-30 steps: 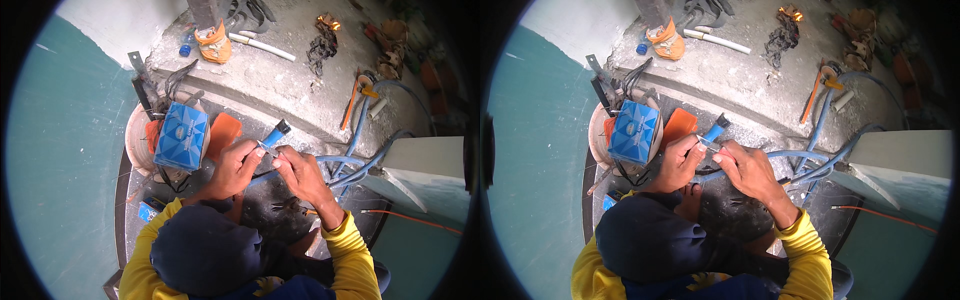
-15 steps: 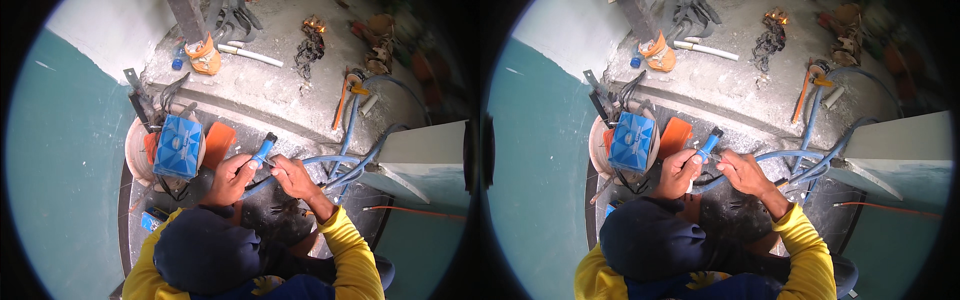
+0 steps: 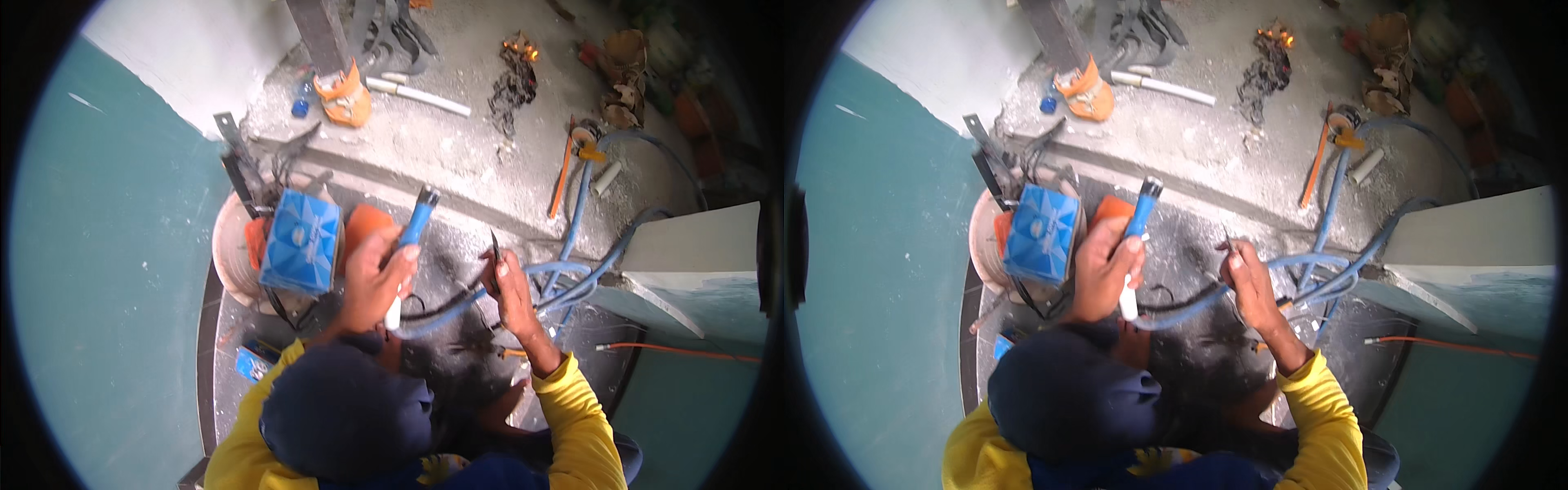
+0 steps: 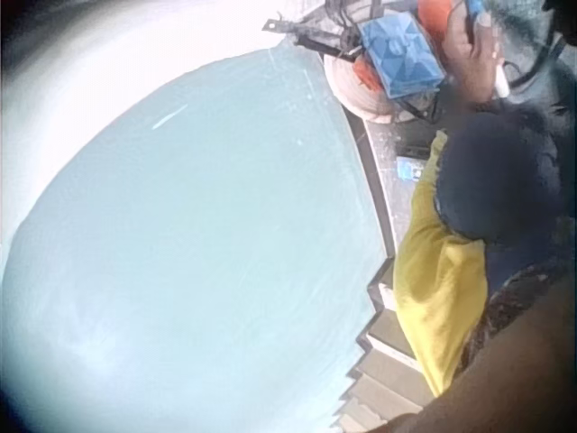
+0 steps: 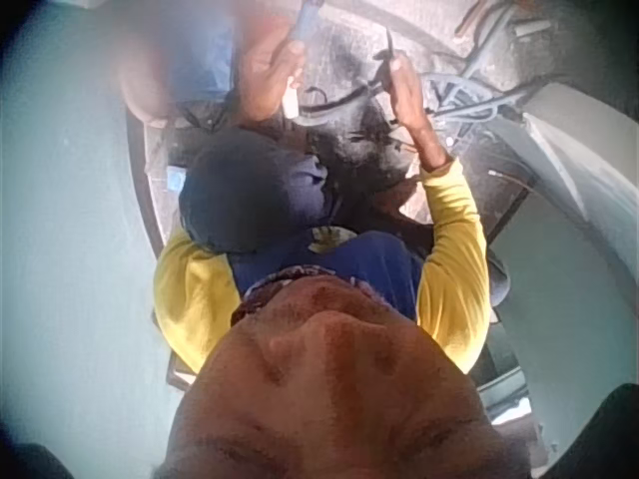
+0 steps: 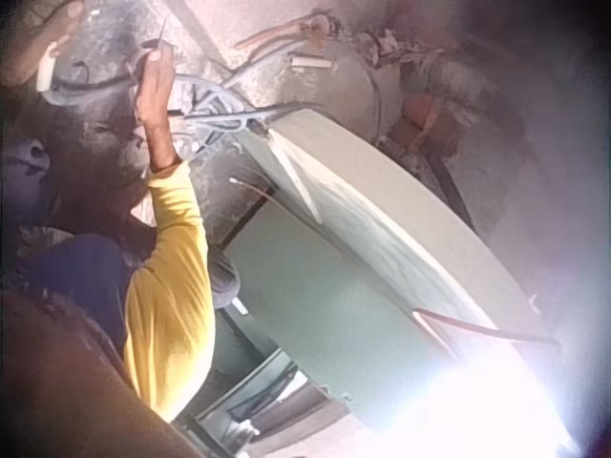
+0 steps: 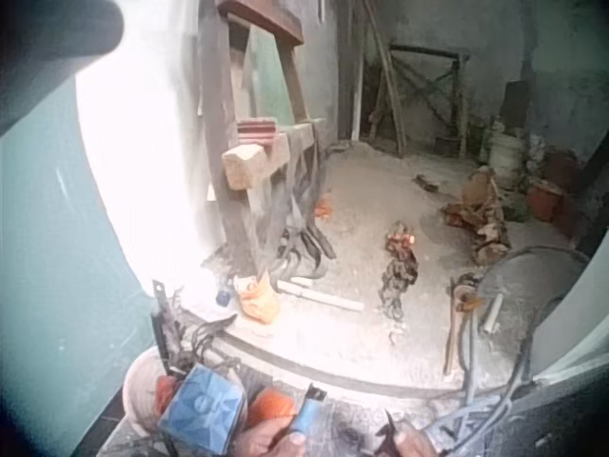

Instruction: The person sits on the floor and repairs two hoses. They first attach a white connector to an orange hose, then attach a metal connector to a blue hose. They use a lighter to heat the end of the blue hose and wrap it with blue tape.

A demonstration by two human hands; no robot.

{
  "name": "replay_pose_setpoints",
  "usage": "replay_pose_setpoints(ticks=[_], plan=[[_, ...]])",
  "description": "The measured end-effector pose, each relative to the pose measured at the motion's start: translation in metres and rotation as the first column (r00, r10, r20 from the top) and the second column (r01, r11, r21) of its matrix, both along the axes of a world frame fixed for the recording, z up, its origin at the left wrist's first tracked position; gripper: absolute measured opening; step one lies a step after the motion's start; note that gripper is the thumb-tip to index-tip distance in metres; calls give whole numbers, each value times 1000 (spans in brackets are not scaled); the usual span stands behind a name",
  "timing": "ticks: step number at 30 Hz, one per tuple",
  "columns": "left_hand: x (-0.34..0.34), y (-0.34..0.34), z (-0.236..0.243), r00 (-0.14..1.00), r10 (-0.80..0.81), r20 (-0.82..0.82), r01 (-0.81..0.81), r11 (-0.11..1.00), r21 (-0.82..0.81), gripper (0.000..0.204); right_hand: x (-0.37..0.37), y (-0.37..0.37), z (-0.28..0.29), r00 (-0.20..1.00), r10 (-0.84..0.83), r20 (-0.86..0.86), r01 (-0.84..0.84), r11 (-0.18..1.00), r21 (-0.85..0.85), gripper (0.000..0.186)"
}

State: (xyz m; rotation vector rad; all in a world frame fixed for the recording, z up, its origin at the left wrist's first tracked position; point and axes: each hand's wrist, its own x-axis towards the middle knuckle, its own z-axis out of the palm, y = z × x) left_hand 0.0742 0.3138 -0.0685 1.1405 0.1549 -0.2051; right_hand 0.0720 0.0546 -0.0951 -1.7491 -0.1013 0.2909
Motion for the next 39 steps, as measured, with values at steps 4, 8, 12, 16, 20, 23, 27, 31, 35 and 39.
replay_pose_setpoints(ticks=[4, 8, 12, 16, 20, 23, 27, 31, 35, 39], plan=[[6, -9, -8, 985, 53, 162, -89, 970, 224, 14, 9, 12, 32, 962, 184, 200, -144, 969, -200, 33], [5, -7, -15, 948, 24, 318, -154, 907, 392, 15, 11, 30, 45, 893, 294, 341, -182, 929, -323, 33], [5, -7, -7, 905, -22, 424, -201, 857, 474, 18, 14, 40, 48, 900, 278, 335, -153, 923, -352, 34], [4, -2, -3, 907, -88, 412, -162, 830, 534, 18, 20, 44, 49, 884, 288, 368, -141, 915, -377, 34], [3, -3, 0, 921, -71, 383, -161, 827, 539, 13, 23, 46, 50, 877, 305, 371, -149, 907, -394, 35], [4, -3, -2, 920, -70, 387, -166, 822, 544, 12, 22, 47, 47, 872, 292, 393, -137, 916, -377, 35], [6, -4, -2, 902, -61, 426, -200, 817, 540, 12, 23, 51, 50, 887, 286, 363, -145, 918, -369, 34], [5, -1, -1, 915, -77, 396, -158, 835, 528, 11, 22, 52, 50, 917, 273, 292, -157, 918, -364, 33], [-1, -2, 3, 943, -40, 330, -105, 906, 409, 11, 16, 50, 45, 948, 249, 197, -186, 938, -292, 31], [-8, -2, -2, 965, -36, 261, -52, 945, 322, 14, 10, 38, 20, 976, 201, 88, -175, 954, -241, 31]])
